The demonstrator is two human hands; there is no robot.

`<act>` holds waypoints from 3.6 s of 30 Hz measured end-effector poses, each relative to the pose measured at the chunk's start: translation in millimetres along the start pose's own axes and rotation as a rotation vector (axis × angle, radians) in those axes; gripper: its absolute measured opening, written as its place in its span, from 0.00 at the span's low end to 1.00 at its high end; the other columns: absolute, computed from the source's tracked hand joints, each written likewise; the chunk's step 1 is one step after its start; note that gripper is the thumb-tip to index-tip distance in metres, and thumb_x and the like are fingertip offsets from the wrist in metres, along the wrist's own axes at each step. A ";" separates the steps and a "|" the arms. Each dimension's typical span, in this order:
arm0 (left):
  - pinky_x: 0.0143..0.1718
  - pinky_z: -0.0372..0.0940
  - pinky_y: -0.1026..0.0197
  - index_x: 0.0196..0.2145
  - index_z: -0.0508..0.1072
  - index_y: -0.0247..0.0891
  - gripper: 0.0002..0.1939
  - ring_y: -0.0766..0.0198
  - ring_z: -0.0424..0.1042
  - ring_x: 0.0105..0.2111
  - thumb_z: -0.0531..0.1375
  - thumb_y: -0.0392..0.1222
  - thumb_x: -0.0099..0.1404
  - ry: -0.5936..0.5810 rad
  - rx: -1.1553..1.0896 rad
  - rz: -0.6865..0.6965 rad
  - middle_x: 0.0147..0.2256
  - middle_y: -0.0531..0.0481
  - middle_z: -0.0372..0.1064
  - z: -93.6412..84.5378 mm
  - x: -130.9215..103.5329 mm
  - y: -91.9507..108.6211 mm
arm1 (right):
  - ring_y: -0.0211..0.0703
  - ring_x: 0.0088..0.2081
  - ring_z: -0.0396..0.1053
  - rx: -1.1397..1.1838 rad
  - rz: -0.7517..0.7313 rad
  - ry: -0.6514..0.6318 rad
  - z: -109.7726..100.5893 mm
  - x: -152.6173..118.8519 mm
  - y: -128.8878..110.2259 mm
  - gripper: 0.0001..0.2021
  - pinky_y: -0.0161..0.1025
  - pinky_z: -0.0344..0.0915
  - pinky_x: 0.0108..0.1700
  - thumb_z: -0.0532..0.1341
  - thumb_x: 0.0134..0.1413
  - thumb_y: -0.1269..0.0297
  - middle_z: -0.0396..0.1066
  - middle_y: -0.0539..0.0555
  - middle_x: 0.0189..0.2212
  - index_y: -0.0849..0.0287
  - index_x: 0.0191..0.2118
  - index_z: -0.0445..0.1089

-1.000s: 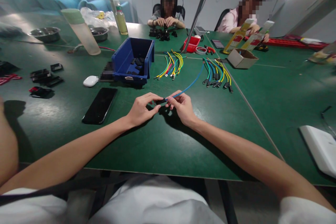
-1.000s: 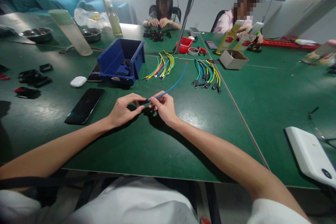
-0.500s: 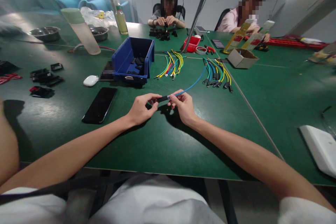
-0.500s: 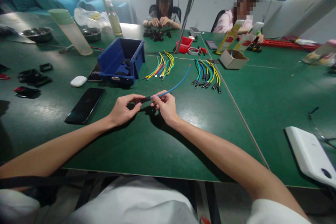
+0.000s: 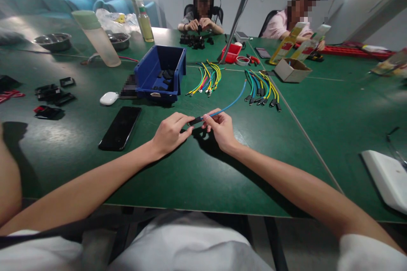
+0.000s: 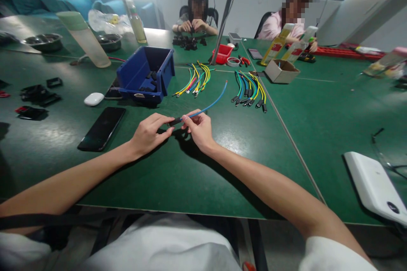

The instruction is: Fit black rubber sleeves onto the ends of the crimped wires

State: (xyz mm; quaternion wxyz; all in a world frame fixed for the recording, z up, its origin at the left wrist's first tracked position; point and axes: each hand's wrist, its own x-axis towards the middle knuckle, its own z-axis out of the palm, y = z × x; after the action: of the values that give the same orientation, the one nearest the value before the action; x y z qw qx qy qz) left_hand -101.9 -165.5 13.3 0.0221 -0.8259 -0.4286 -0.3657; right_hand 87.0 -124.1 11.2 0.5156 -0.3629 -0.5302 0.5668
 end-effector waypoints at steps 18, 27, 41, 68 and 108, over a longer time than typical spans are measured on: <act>0.31 0.65 0.63 0.36 0.78 0.34 0.10 0.65 0.71 0.27 0.61 0.41 0.60 -0.095 -0.676 -0.626 0.29 0.49 0.74 3.2 4.9 28.8 | 0.39 0.25 0.71 -0.331 -0.186 -0.024 -1.2 -5.8 -5.5 0.16 0.37 0.67 0.29 0.64 0.55 0.50 0.72 0.51 0.24 0.58 0.31 0.70; 0.28 0.61 0.65 0.33 0.78 0.33 0.13 0.68 0.68 0.24 0.61 0.45 0.57 -0.184 -1.031 -0.858 0.26 0.48 0.73 -0.9 9.5 20.9 | 0.39 0.27 0.73 -0.283 -0.149 -0.063 -4.1 -3.0 2.2 0.15 0.35 0.66 0.28 0.63 0.56 0.50 0.72 0.51 0.27 0.58 0.33 0.67; 0.27 0.62 0.64 0.31 0.77 0.33 0.12 0.67 0.68 0.24 0.62 0.46 0.57 -0.194 -1.012 -0.848 0.26 0.47 0.73 -0.2 11.1 20.8 | 0.38 0.25 0.72 -0.253 -0.115 -0.072 -4.0 -2.2 1.8 0.16 0.35 0.64 0.28 0.63 0.56 0.49 0.72 0.49 0.23 0.58 0.34 0.67; 0.26 0.61 0.66 0.31 0.76 0.34 0.10 0.68 0.66 0.22 0.61 0.44 0.62 -0.096 -0.467 -0.470 0.23 0.52 0.70 -2.3 3.2 20.0 | 0.36 0.23 0.69 -0.220 -0.083 -0.123 -3.4 -5.6 -0.9 0.18 0.34 0.62 0.27 0.63 0.56 0.46 0.72 0.48 0.23 0.58 0.35 0.67; 0.29 0.65 0.63 0.37 0.74 0.36 0.06 0.65 0.72 0.26 0.59 0.39 0.66 0.034 0.206 0.210 0.27 0.50 0.74 -13.0 3.0 17.5 | 0.37 0.27 0.70 -0.177 0.142 -0.151 15.2 -18.9 -30.8 0.18 0.35 0.66 0.28 0.66 0.49 0.59 0.73 0.50 0.27 0.63 0.44 0.72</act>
State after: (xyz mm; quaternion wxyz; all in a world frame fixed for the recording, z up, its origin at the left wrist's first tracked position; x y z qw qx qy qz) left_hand -95.7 -179.0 29.6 0.1523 -0.8533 -0.3745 -0.3293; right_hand 82.4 -148.8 41.3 0.3986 -0.4000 -0.5885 0.5786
